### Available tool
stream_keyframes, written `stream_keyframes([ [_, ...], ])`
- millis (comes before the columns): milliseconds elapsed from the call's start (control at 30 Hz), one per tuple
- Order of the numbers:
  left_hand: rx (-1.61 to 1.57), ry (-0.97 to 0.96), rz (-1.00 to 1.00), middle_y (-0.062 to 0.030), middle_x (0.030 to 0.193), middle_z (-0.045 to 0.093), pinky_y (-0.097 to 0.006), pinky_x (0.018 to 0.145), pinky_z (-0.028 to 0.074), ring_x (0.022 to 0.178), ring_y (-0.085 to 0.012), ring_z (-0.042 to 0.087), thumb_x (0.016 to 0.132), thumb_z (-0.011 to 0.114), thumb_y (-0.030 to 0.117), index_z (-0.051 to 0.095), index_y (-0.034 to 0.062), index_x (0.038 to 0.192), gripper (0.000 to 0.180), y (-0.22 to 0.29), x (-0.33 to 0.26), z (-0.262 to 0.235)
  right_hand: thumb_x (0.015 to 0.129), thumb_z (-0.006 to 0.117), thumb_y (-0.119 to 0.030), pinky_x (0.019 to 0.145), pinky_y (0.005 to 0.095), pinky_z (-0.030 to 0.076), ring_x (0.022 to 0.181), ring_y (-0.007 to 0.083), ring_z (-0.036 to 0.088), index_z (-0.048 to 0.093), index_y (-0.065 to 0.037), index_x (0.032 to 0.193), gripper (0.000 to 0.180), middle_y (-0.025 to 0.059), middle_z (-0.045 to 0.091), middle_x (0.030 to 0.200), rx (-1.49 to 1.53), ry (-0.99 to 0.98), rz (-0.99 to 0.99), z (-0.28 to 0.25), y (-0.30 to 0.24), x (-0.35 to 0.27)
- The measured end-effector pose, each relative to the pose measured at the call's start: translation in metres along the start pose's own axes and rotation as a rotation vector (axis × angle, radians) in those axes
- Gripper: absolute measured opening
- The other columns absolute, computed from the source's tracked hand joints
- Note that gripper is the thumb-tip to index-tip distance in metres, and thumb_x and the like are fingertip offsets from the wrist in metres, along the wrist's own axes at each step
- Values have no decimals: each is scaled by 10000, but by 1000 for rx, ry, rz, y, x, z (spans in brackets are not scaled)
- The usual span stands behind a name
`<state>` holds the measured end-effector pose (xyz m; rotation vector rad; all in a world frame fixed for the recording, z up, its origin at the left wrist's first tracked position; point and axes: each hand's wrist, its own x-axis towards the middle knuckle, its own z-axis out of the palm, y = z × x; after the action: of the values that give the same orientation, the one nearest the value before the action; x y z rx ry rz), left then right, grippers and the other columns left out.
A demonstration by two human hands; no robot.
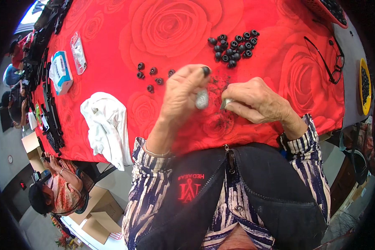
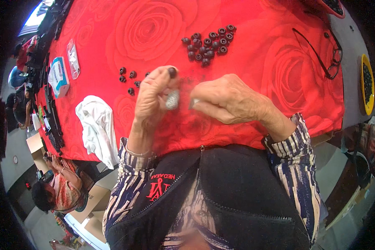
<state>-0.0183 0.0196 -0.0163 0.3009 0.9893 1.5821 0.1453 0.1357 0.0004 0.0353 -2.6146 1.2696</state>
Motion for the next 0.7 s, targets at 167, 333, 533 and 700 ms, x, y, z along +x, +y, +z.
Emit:
stream_keyframes([
  [167, -29, -76, -66, 0, 790, 559, -177, 594, 375, 674, -48, 461, 872, 559, 112, 572, -11, 972, 159, -7, -5, 3, 843, 535, -56, 553, 270, 434, 589, 158, 534, 558, 10, 918, 103, 86, 566, 704, 252, 234, 218, -11, 0, 1],
  [333, -91, -176, -176, -6, 800, 561, -179, 603, 378, 687, -47, 461, 876, 551, 109, 556, -20, 999, 178, -12, -9, 7, 845, 538, -59, 529, 248, 411, 585, 114, 504, 557, 13, 940, 121, 70, 550, 692, 201, 342, 213, -3, 0, 2],
  [533, -43, -184, -107, 0, 815, 565, -166, 607, 385, 709, -32, 474, 882, 546, 109, 552, -21, 1011, 183, -13, -9, 10, 851, 530, -74, 507, 254, 380, 556, 115, 478, 554, 16, 931, 123, 63, 531, 672, 235, 283, 227, -2, 3, 1],
  [700, 104, -171, -106, 12, 851, 570, -151, 643, 394, 750, -11, 491, 887, 543, 110, 552, -13, 1028, 187, -10, -12, 9, 857, 514, -71, 485, 258, 345, 530, 108, 440, 552, 20, 920, 117, 52, 503, 657, 243, 285, 232, -1, 2, 2],
])
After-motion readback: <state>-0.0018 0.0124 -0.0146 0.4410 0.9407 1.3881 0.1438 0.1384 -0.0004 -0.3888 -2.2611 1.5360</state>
